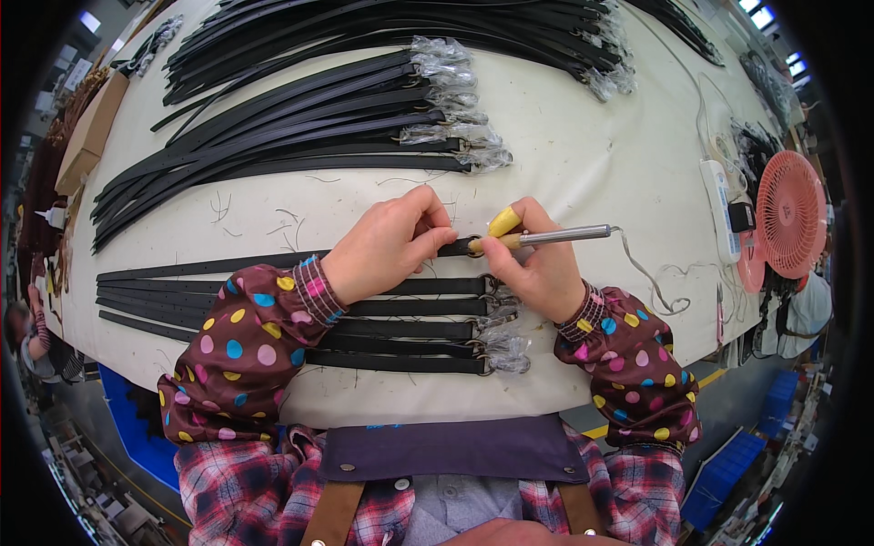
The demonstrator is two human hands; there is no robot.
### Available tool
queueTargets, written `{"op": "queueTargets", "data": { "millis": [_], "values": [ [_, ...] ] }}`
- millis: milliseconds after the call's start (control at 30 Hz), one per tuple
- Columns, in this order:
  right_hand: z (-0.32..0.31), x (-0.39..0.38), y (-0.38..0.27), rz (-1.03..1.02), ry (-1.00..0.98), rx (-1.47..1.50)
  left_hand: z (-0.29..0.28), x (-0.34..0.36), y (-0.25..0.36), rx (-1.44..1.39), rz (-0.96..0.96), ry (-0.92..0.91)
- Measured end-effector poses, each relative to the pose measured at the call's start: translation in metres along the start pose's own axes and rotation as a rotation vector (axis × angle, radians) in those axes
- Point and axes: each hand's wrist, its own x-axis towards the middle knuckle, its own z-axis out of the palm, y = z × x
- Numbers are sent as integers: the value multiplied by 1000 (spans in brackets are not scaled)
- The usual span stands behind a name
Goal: The person uses a handheld sewing tool to stitch black straps laid out on a table. They repeatedly pick up straps, sew along the edges, and place them back down. The workspace contains many similar straps and a small fan.
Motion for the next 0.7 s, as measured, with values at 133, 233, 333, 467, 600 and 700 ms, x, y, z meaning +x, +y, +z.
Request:
{"op": "queueTargets", "data": {
  "millis": [133, 233, 333, 467, 600, 700],
  "values": [
    [1, 1, -2, 36, 32, 58, 0, 0, 1, -11, 9, 14],
    [2, 2, -2, 27, 30, 42, 1, 1, -1, -74, -2, 18],
    [2, 2, -2, 31, 25, 35, 2, 2, -3, -111, -14, 26],
    [2, 2, -1, 21, 24, 25, 2, 3, -3, -134, -30, 23],
    [2, 3, -1, 14, 22, 18, 1, 2, -1, -143, -39, 26],
    [2, 3, -2, 24, 19, 18, 2, 2, -1, -144, -37, 26]
  ]
}}
